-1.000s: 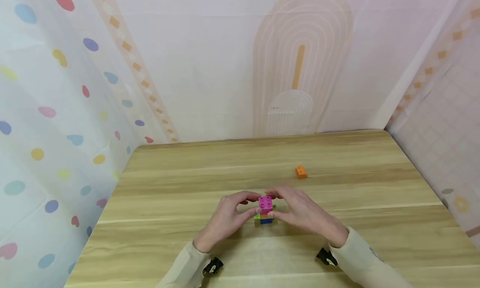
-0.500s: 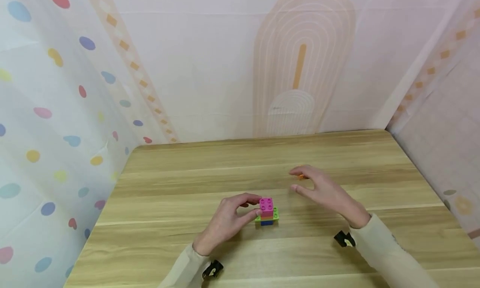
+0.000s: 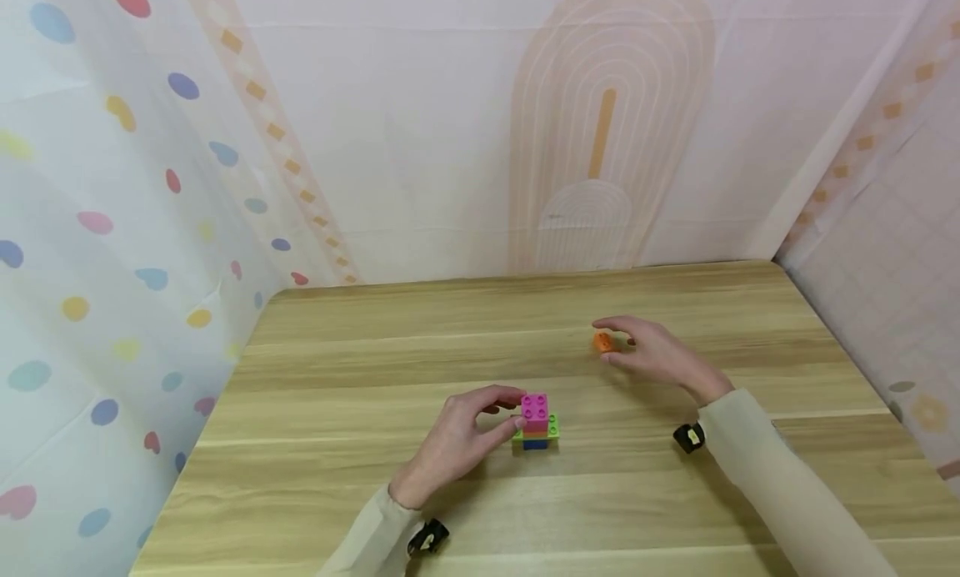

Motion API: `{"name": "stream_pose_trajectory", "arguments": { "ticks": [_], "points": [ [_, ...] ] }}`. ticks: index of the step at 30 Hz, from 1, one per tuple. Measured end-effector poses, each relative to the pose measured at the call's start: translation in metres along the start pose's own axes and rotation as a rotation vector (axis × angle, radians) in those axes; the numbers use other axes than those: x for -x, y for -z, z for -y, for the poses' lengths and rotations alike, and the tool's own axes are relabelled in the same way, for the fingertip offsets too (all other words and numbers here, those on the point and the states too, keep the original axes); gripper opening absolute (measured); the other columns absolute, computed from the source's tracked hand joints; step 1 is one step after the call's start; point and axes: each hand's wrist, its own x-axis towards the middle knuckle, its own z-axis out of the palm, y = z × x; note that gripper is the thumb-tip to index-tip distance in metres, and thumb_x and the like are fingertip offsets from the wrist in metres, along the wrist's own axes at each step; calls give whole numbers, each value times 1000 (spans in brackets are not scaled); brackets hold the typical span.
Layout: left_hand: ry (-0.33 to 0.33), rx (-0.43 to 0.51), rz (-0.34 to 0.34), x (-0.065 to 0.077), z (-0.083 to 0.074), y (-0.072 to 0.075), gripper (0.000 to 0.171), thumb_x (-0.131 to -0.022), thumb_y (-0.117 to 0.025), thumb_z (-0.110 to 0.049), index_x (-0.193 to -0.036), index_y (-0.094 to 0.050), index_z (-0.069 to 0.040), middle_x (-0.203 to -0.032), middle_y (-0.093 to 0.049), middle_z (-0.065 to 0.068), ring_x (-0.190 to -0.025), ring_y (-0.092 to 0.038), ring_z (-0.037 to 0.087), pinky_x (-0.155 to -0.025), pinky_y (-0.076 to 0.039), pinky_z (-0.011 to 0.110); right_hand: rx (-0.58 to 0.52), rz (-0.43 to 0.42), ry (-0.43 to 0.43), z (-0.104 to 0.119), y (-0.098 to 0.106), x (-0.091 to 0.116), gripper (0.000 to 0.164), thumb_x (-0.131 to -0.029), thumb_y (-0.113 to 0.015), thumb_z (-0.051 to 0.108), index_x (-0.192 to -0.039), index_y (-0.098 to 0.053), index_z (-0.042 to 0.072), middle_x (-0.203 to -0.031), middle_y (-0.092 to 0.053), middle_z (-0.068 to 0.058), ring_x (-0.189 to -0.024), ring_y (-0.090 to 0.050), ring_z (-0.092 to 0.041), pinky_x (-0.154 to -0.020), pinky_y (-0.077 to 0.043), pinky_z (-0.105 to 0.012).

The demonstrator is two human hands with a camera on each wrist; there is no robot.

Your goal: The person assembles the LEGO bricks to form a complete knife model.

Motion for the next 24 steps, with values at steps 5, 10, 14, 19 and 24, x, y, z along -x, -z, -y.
{"name": "stream_pose_trajectory", "arguments": {
  "ticks": [5, 10, 14, 19, 24],
  "points": [
    [-5, 5, -1, -3, 2, 0, 31, -100, -72, -24, -128, -70, -11, -122, -74, 1, -105, -70, 16, -93, -59, 39, -28, 49, -35, -14, 0, -8, 54, -99, -70, 8, -146, -50, -8, -140, -58, -31, -128, -56, -50, -106, -47, -61],
    [-5, 2, 1, -5, 3, -1, 31, -101, -71, -25, -128, -70, -12, -122, -74, 1, -105, -70, 16, -93, -59, 39, 38, 36, -45, -18, -1, -12, 41, -98, -71, 6, -134, -59, -9, -126, -66, -26, -117, -65, -43, -100, -54, -55],
    [-6, -3, 5, -7, 4, -1, 31, -101, -71, -25, -129, -70, -12, -122, -74, 1, -106, -70, 16, -93, -59, 39, 64, 5, -68, -14, -2, -10, 34, -98, -71, 6, -128, -63, -8, -121, -69, -22, -112, -67, -39, -96, -57, -52],
    [1, 3, 5, -8, 3, -2, 31, -100, -72, -23, -129, -70, -12, -123, -74, 0, -106, -70, 16, -93, -59, 39, 35, -30, -87, -3, -3, -1, 38, -101, -68, 12, -133, -62, -7, -125, -69, -21, -115, -66, -38, -96, -57, -50],
    [2, -2, -7, -6, 4, -1, 30, -100, -73, -23, -127, -70, -12, -121, -74, 0, -105, -70, 14, -93, -59, 37, 35, -81, -61, 9, -6, 13, 42, -102, -69, 20, -136, -62, -5, -126, -70, -18, -115, -67, -34, -96, -57, -50]
  ]
}}
